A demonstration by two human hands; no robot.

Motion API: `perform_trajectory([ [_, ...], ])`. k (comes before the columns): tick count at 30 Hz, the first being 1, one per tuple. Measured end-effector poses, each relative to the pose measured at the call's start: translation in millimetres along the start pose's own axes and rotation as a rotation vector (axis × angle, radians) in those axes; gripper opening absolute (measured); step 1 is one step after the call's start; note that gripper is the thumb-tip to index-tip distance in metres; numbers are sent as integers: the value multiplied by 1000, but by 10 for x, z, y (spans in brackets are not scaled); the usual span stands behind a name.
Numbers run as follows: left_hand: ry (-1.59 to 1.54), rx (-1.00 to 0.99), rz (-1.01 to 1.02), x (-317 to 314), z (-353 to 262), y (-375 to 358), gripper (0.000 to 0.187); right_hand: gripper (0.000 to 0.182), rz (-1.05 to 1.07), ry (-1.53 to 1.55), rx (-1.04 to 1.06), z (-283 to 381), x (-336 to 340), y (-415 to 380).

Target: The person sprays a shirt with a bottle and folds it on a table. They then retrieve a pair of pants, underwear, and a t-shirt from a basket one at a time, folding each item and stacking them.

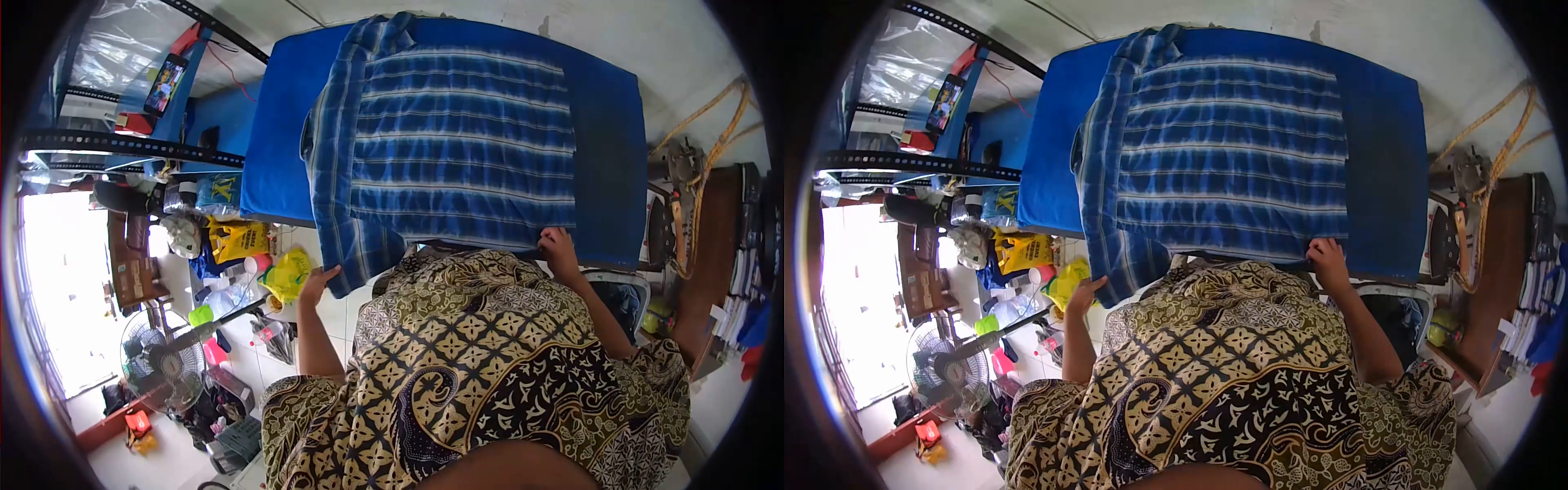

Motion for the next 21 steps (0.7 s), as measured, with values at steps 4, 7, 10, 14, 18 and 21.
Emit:
perform_trajectory([
  [4,-426,18,52,203,-1068,-389,23,11,128,404,-257,-104,382,348],
  [7,-641,-215,84,306,-2123,84,26,12,-64,295,-178,-202,839,813],
  [10,-857,-754,599,77,-3502,158,51,20,-256,-170,-299,-234,1131,1221],
  [14,-20,-499,-203,192,-3351,885,64,31,-466,-300,-201,-56,1055,1288],
  [18,846,-416,-191,-94,-2807,1184,41,39,-485,-278,-245,-351,436,981],
  [21,1060,-654,-483,-183,-2629,989,37,42,-469,-403,-396,-606,289,678],
])
Point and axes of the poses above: each hand's wrist, its own y-axis towards the middle knuckle, its own x-axis out of the back of the hand, z = x × y, the point moved 4 cm from there along y, towards the middle knuckle, and after that the axes turned 8 degrees about y, right-handed, at the moved point
